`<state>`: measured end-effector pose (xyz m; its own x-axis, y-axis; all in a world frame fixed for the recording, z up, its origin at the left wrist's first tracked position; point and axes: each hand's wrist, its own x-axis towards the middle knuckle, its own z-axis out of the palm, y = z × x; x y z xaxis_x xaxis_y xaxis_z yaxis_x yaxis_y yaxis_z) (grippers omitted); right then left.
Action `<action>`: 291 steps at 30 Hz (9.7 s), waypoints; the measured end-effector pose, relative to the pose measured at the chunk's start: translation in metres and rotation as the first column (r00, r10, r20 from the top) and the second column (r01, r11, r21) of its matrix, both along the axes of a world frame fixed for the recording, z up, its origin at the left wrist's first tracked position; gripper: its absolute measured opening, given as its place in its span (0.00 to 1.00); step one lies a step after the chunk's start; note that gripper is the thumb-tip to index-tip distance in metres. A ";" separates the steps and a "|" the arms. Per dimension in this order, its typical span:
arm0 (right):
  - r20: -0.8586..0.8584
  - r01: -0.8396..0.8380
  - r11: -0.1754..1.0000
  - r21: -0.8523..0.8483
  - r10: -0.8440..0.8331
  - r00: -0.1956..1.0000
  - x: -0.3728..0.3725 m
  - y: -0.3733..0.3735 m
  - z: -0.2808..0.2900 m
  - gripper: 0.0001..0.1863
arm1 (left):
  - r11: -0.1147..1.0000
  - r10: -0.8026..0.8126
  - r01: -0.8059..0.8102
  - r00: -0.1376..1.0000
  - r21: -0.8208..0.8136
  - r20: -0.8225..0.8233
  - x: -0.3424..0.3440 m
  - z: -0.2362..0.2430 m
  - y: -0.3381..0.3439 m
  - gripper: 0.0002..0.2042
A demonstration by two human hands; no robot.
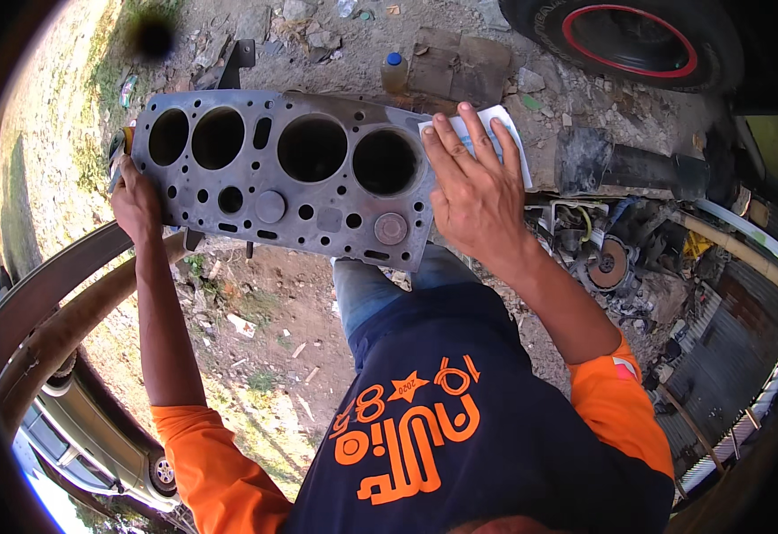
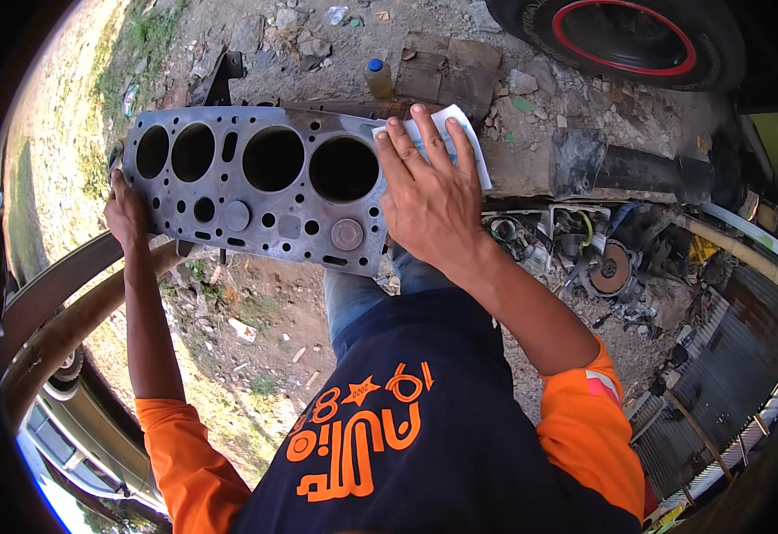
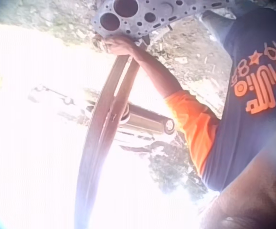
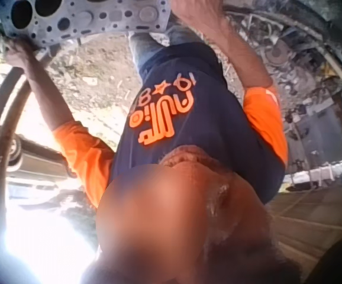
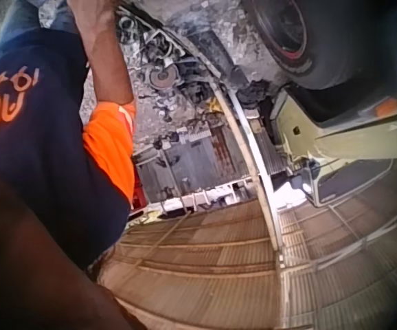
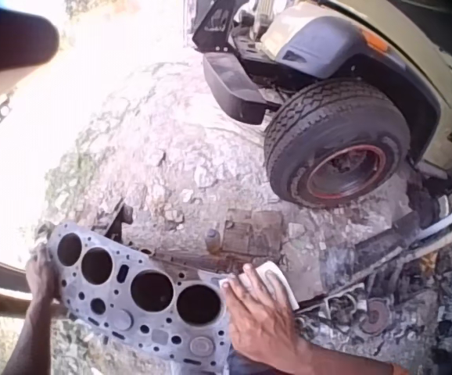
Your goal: The person cleans and sands the surface and cylinder walls of an engine block using a cloth and a piece of sandpaper.
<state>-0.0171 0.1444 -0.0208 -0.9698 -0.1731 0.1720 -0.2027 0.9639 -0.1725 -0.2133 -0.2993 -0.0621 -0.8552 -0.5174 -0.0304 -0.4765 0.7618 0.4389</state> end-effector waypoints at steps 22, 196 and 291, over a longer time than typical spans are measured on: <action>0.006 0.125 0.992 0.010 -0.125 0.992 0.009 -0.026 -0.002 0.30 | 1.000 0.030 -0.030 0.999 -0.002 -0.018 -0.006 -0.006 -0.009 0.40; 0.961 0.978 -0.173 -0.113 -0.268 0.063 0.410 0.120 -0.325 0.11 | 0.244 -0.960 0.908 0.277 -0.341 0.051 0.118 0.035 0.232 0.28; 0.954 0.987 -0.048 -0.153 -0.267 0.135 0.410 0.135 -0.328 0.14 | 0.304 -0.949 0.901 0.315 -0.309 -0.016 0.110 0.030 0.221 0.21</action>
